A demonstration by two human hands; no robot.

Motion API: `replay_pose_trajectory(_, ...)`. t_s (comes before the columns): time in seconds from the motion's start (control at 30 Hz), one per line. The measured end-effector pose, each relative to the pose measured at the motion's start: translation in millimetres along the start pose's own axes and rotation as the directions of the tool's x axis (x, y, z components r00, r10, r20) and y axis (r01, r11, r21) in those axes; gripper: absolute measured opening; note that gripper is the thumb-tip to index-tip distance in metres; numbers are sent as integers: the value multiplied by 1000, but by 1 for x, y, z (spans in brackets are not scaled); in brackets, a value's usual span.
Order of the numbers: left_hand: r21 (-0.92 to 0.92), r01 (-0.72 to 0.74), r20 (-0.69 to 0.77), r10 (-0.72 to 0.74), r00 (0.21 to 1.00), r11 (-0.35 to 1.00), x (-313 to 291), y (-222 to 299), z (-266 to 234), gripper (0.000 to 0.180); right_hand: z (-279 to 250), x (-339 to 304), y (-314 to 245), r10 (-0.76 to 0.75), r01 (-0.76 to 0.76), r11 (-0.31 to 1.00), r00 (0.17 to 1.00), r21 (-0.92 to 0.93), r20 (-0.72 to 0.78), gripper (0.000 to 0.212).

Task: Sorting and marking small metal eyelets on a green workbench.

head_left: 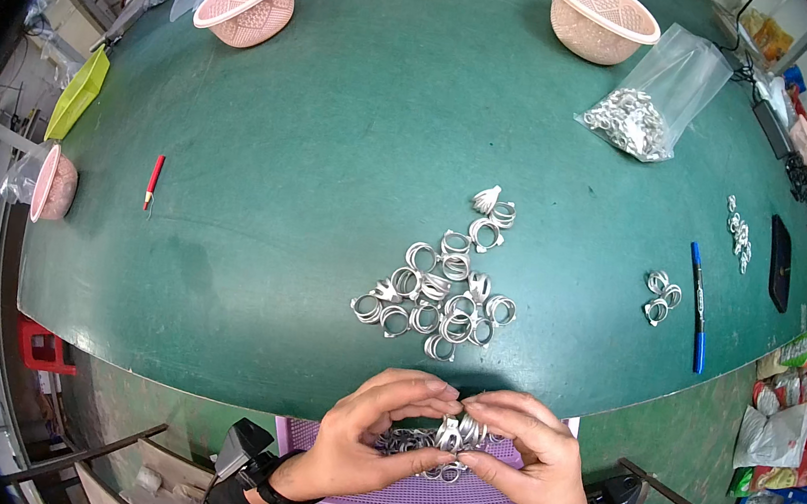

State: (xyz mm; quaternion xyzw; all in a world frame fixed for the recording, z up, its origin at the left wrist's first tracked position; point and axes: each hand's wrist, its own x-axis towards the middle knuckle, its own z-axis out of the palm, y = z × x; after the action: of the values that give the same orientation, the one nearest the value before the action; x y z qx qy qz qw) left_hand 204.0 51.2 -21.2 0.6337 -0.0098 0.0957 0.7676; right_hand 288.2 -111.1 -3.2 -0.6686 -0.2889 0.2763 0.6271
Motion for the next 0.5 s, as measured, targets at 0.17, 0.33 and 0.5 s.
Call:
replay_pose_trajectory(0.17,39,-42,44,40,998,998,1,0,-1,72,3,-4,4,-1,3,995,1000,98,-23,41)
replay_pose_trajectory(0.33,59,-66,63,62,996,996,-1,3,-3,66,-1,-8,7,15,-2,965,999,262,-49,48)
replay_pose_trajectory(0.5,274,-60,285,-22,958,960,-3,23,-18,37,-24,3,-11,-92,106,994,936,-22,339,46)
